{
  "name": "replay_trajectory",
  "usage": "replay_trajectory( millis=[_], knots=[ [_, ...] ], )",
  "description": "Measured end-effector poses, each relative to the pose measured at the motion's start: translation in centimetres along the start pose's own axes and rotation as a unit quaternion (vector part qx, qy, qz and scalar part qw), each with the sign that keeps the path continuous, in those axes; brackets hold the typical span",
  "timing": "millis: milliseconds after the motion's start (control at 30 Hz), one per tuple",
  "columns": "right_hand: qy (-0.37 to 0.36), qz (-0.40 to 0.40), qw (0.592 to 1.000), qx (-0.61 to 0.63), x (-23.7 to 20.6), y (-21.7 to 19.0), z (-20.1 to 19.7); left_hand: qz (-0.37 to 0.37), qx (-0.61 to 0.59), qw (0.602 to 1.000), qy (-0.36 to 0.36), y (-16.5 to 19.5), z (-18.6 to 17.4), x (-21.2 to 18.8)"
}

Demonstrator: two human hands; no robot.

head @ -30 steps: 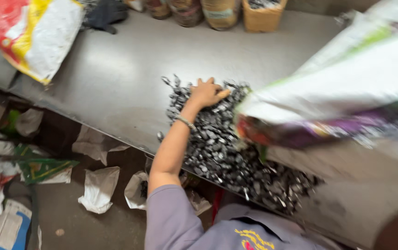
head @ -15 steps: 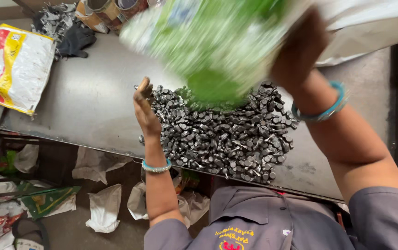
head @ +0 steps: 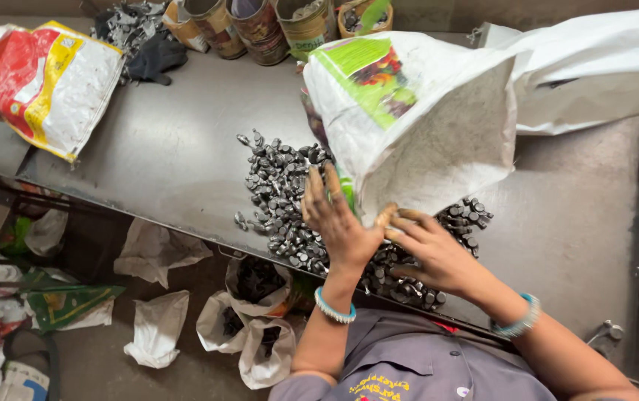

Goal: The person opens white woven sacks and pours small metal castings onto a metal table, spreading them across the surface by hand. They then pick up individual castings, turn them over in their hands, and set them back on the table.

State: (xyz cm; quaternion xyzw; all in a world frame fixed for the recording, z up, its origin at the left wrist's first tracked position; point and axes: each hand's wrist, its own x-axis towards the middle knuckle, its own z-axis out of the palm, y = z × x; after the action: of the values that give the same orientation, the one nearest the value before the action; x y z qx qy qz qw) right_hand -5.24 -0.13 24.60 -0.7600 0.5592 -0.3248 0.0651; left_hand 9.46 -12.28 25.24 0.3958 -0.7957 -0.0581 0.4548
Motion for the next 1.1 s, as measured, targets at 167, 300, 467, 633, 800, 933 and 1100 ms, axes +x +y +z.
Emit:
replay_trajectory(
  millis=[167,300,467,633,800,933,1100],
  knots=[
    [0.320,0.172,0.922,-0.132,-3.0,1.3,-5.1,-0.066,0.026,0.997,0.010,0.1,1.2,3.5],
    [0.447,0.252,0.853,0.097,-1.1,7.9,-4.8,-0.056,0.011,0.998,-0.016,1.4,1.7,5.7],
    [0.414,0.329,0.771,0.355,2.6,12.5,1.3,-0.067,-0.047,0.994,-0.069,1.4,5.8,7.9],
    [0.323,0.314,0.686,0.571,4.7,14.0,2.9,-0.275,-0.596,0.751,0.072,-3.4,8.7,7.8],
    [0.243,0.302,0.589,0.709,4.2,15.6,0.1,-0.352,-0.678,0.635,0.113,-9.9,10.2,7.5],
    [0.291,0.271,0.564,0.724,2.8,19.5,-3.4,-0.337,-0.516,0.778,-0.121,-15.1,11.2,3.2],
    [0.262,0.367,0.612,0.649,-0.3,23.8,-5.3,-0.241,-0.617,0.631,-0.404,-18.7,10.0,-0.5]
  ],
)
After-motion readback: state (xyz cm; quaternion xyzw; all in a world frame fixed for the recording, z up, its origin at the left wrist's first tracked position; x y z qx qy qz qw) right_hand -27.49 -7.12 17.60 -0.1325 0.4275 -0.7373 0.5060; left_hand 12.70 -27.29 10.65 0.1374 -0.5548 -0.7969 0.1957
